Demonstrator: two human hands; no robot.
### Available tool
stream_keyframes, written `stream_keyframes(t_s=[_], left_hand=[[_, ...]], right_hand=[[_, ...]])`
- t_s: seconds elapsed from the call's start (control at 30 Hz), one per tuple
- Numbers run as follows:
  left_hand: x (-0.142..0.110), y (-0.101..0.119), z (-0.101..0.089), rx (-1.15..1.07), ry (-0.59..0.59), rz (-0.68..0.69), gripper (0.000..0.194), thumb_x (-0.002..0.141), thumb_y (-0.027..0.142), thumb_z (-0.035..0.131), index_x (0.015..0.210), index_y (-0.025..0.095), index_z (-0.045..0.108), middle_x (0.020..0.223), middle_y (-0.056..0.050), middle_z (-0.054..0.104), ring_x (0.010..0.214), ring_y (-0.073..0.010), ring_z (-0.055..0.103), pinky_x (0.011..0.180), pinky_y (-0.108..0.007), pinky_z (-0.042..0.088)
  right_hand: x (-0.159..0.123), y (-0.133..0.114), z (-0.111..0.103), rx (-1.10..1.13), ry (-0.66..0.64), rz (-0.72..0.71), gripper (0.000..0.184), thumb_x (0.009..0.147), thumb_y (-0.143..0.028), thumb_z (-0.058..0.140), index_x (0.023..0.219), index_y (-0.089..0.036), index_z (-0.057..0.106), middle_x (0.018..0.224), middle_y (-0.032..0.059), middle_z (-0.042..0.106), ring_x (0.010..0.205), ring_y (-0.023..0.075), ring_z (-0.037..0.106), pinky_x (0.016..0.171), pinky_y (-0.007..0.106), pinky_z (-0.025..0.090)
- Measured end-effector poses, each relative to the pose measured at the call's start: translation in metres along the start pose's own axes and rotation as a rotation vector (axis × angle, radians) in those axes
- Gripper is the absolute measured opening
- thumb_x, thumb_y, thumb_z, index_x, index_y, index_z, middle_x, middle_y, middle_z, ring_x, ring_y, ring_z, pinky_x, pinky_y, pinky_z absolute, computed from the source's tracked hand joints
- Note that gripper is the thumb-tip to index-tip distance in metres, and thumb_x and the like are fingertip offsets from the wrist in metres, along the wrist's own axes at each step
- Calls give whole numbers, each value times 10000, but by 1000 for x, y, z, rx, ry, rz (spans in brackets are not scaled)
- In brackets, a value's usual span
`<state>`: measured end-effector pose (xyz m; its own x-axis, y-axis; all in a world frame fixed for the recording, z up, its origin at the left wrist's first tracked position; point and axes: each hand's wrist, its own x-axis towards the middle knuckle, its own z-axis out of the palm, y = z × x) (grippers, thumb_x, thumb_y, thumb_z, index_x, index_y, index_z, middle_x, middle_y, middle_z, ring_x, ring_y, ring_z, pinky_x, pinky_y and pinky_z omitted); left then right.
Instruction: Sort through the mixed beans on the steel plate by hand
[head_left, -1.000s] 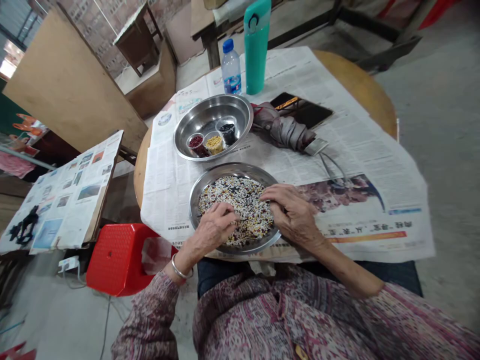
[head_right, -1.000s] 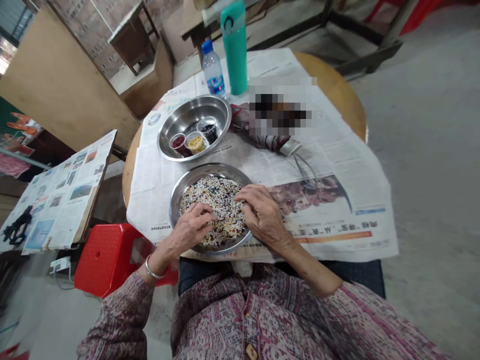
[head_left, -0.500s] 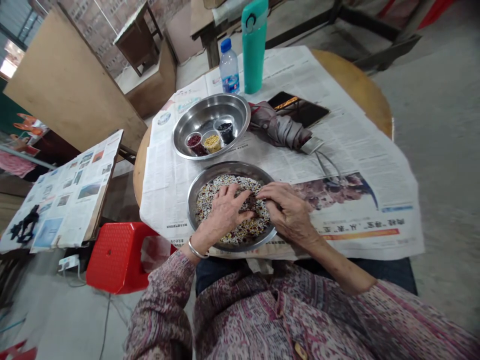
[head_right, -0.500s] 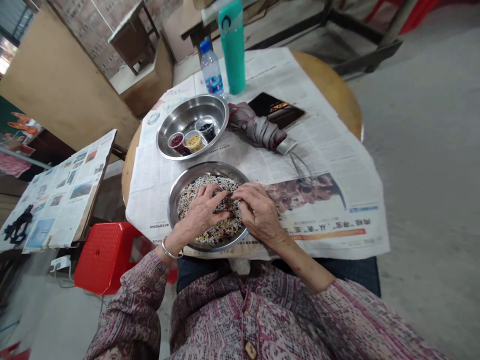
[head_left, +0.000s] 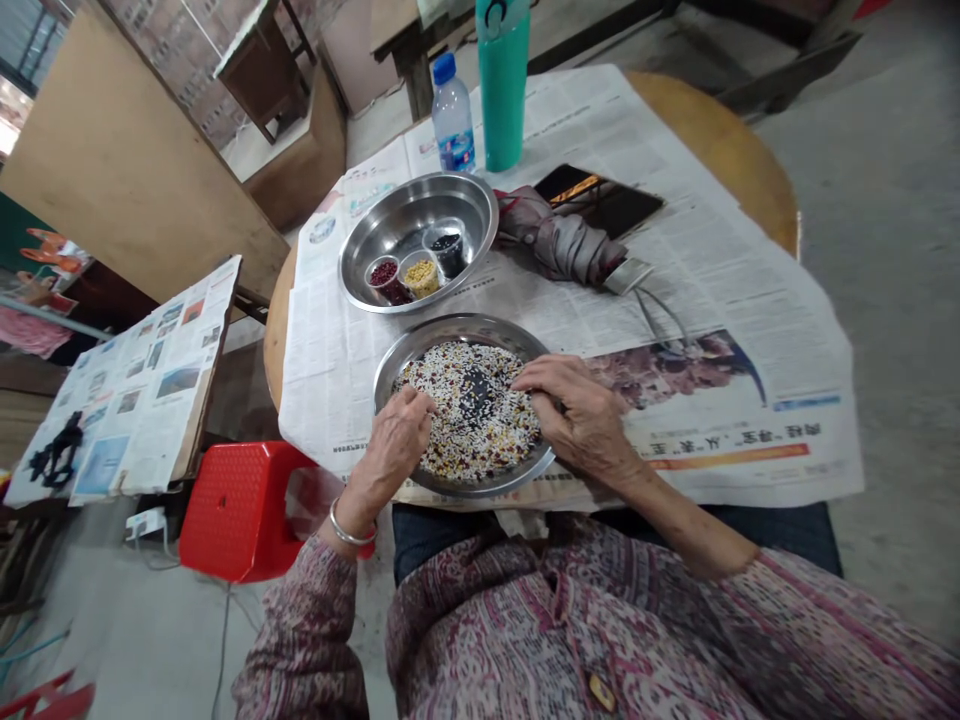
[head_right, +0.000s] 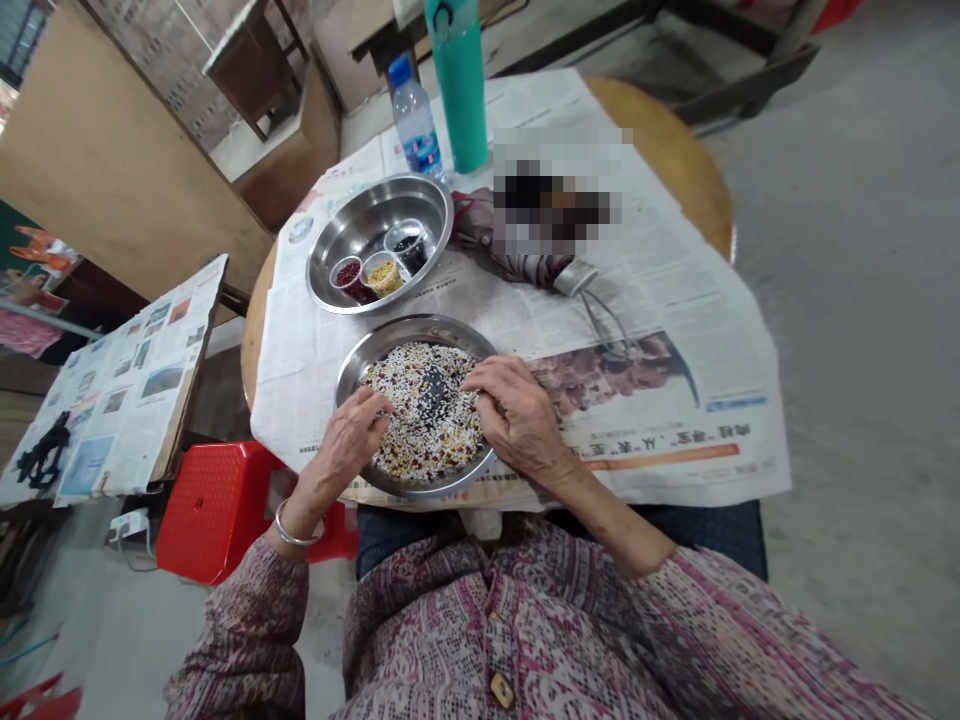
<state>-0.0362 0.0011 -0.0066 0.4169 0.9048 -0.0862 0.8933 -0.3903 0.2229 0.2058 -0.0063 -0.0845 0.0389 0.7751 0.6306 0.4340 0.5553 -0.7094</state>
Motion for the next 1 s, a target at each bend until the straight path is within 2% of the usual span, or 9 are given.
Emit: stream_keyframes(t_s=[0.13, 0.23, 0.3, 0.37, 0.47, 0.57, 0.8, 0.93, 1.0], left_hand=[[3, -1, 2, 82, 146, -61, 170, 946, 189, 633, 1114, 213, 623, 1207, -89, 569, 1162, -252, 552, 1026, -444, 522], [4, 11, 7, 60, 81, 31, 487, 868, 387, 773, 1290, 231, 585, 1364, -117, 501, 1235, -316, 507, 1020, -500, 532], [4, 21, 12, 33, -9, 125, 630, 826, 428, 811, 1372, 256, 548, 1438, -121, 452, 1251, -336, 493, 1015, -516, 539], [7, 31, 18, 0, -65, 206, 564, 867, 358, 770, 1376, 265, 547, 1441, -109, 454, 1243, -317, 503, 1034, -504, 534], [19, 38, 24, -61, -98, 258, 290, 950, 158, 587, 1231, 225, 617, 1273, -85, 555, 1141, -240, 565, 1040, -441, 533], [32, 32, 23, -83, -86, 196, 244, 942, 60, 483, 1071, 186, 647, 1093, -72, 602, 999, -201, 606, 961, -389, 557], [31, -10, 9, -82, 201, 10, 249, 904, 7, 496, 963, 205, 635, 988, -38, 625, 967, -175, 620, 944, -343, 541], [20, -10, 9, -3, 275, -53, 130, 941, 140, 619, 1049, 210, 639, 1157, -76, 610, 1130, -227, 590, 1035, -414, 518], [17, -4, 11, 30, 263, -64, 274, 911, 269, 720, 1162, 212, 628, 1274, -104, 564, 1212, -276, 541, 1056, -467, 509]], right_hand=[[0, 1, 0, -18, 11, -27, 253, 856, -67, 538, 912, -250, 703, 919, 41, 752, 971, 244, 688, 924, 478, 577], [0, 1, 0, -30, 5, -24, 249, 856, -73, 536, 908, -253, 700, 902, 32, 750, 969, 242, 691, 923, 480, 580], [-1, 1, 0, -32, -4, -11, 247, 855, -79, 536, 907, -254, 702, 907, 32, 751, 978, 243, 692, 930, 484, 579], [-1, 1, -1, -32, -12, 6, 244, 852, -84, 541, 906, -257, 705, 916, 34, 752, 986, 246, 693, 933, 488, 578], [-1, 1, -1, -33, -12, 14, 245, 848, -89, 545, 904, -262, 709, 917, 35, 751, 986, 248, 694, 931, 494, 578], [-1, 1, -1, -31, -5, -3, 249, 851, -88, 540, 897, -263, 710, 903, 35, 751, 973, 247, 695, 932, 498, 578], [0, 0, -1, -13, -6, 15, 238, 850, -93, 548, 891, -265, 706, 917, 34, 757, 970, 247, 694, 935, 501, 575], [0, -1, 0, -23, 2, 2, 232, 858, -89, 543, 882, -262, 696, 905, 34, 753, 961, 244, 694, 924, 491, 576], [0, -1, 0, -28, -2, 4, 234, 857, -90, 543, 884, -263, 698, 900, 35, 751, 966, 248, 694, 928, 497, 573]])
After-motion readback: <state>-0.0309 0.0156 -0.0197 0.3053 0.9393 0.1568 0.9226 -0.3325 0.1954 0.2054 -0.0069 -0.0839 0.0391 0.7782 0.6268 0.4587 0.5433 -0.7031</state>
